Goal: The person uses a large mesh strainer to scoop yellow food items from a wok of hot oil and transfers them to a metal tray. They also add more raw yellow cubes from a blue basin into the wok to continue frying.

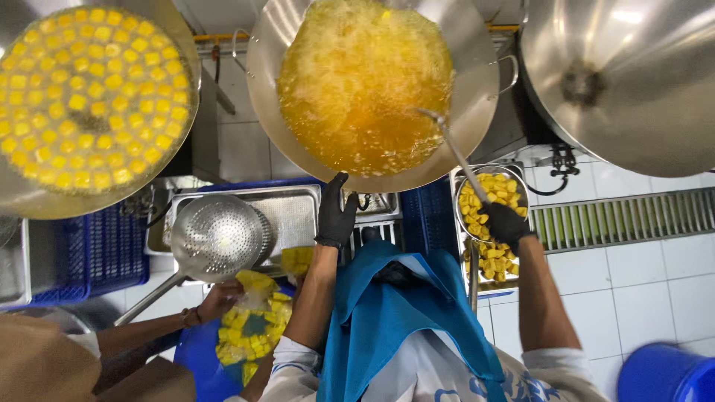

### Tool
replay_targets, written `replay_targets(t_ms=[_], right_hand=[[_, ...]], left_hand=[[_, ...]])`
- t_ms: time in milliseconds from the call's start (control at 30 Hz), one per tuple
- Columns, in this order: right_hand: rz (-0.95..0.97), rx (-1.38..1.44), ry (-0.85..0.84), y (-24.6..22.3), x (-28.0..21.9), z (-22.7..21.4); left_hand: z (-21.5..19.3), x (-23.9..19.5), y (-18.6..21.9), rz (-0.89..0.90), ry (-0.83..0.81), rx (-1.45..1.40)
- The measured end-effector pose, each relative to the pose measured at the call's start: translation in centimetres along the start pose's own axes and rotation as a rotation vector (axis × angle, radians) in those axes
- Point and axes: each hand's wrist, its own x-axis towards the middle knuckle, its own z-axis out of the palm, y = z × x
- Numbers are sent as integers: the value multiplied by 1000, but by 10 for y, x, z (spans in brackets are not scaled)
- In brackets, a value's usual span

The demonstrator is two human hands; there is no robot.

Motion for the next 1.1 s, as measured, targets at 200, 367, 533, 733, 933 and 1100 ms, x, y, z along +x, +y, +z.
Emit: replay_targets(t_ms=[200,367,533,733,933,1100], right_hand=[[-616,-159,213,39,-10,93],[-123,-18,182,44,-9,151],[-578,-337,333,33,-3,174],[-324,-88,391,35,-24,204],[-375,122,294,56,-46,220],[-109,265,60,74,-53,188]], left_hand=[[9,-2,-2,13,-12,-3],[3,-11,-5,18,-13,-2],[-3,-16,-20,61,-27,81],[-3,-24,-20,44,-65,69],[-3,-40,-13,101,-42,18],[2,-63,0,19,-33,-61]])
